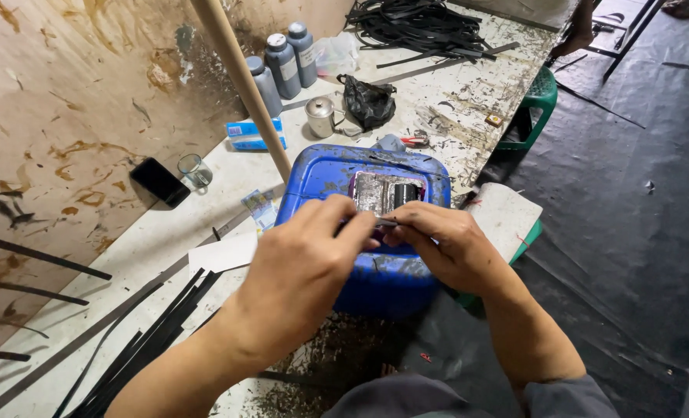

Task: The person applies a finish to long leather strips by pulling them through a dye applicator machine and then hangs them on a wire using clothespins to dry.

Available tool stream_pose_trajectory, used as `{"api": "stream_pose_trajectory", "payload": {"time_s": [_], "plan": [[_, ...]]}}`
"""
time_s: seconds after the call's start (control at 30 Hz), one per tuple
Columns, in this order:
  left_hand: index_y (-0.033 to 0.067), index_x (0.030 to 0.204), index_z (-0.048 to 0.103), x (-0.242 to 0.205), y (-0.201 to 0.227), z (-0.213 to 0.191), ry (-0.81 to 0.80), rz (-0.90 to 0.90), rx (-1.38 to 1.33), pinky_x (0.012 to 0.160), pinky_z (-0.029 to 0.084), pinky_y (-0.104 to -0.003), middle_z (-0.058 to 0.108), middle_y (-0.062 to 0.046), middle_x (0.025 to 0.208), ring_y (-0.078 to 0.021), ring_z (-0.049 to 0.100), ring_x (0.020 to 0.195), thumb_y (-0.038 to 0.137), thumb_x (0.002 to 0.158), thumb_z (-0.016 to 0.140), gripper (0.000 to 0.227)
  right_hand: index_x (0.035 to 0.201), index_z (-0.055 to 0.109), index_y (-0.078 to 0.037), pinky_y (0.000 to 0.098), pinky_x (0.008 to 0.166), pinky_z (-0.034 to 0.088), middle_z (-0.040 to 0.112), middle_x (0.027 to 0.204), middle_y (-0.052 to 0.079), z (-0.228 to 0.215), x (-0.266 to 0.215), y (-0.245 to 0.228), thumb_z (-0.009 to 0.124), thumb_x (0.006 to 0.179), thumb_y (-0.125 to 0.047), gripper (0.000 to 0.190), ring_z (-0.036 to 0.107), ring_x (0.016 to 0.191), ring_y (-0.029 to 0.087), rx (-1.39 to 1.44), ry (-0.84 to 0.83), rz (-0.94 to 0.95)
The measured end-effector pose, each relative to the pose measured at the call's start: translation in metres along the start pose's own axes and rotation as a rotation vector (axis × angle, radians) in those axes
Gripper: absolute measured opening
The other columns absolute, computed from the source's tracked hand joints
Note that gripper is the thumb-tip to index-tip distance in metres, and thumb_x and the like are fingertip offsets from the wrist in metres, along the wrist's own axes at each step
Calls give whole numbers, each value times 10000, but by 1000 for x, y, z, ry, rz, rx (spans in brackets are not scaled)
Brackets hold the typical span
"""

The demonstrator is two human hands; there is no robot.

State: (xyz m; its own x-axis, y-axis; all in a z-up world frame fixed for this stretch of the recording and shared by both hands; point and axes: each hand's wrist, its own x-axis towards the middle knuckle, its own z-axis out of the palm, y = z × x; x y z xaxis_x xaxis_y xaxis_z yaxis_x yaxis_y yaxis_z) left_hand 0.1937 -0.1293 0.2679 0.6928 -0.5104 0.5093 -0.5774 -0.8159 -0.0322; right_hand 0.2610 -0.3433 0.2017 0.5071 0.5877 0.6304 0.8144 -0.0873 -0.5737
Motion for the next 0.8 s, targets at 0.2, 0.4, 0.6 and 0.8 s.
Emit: {"api": "stream_pose_trajectory", "payload": {"time_s": [0.2,0.4,0.6,0.8], "plan": [[168,841,579,28,-14,21,-5,111,300,526,450,-359,570,-54,818,-247,574,722,40,822,619,136,1234,644,12,362,824,507,574,1062,156,-13,0,32,566,1036,-28,217,606,958,275,-103,5,13],[185,855,595,55,-22,23,-23,184,306,544,486,-363,600,-30,806,-238,625,707,113,852,656,95,1135,669,11,372,804,544,689,1057,169,-17,-1,53,656,986,2,150,675,907,296,-183,26,-10],[204,851,690,84,-22,44,-130,182,230,529,531,-386,646,-48,838,-249,674,719,131,821,673,80,958,630,1,331,687,463,635,847,102,-19,6,62,622,954,96,95,586,748,227,-190,83,54],[258,843,749,109,-17,62,-272,172,184,531,559,-408,697,-72,870,-263,688,725,224,715,797,141,735,473,-52,372,537,355,498,646,48,-13,-16,106,662,907,47,274,432,571,191,-310,122,56]]}}
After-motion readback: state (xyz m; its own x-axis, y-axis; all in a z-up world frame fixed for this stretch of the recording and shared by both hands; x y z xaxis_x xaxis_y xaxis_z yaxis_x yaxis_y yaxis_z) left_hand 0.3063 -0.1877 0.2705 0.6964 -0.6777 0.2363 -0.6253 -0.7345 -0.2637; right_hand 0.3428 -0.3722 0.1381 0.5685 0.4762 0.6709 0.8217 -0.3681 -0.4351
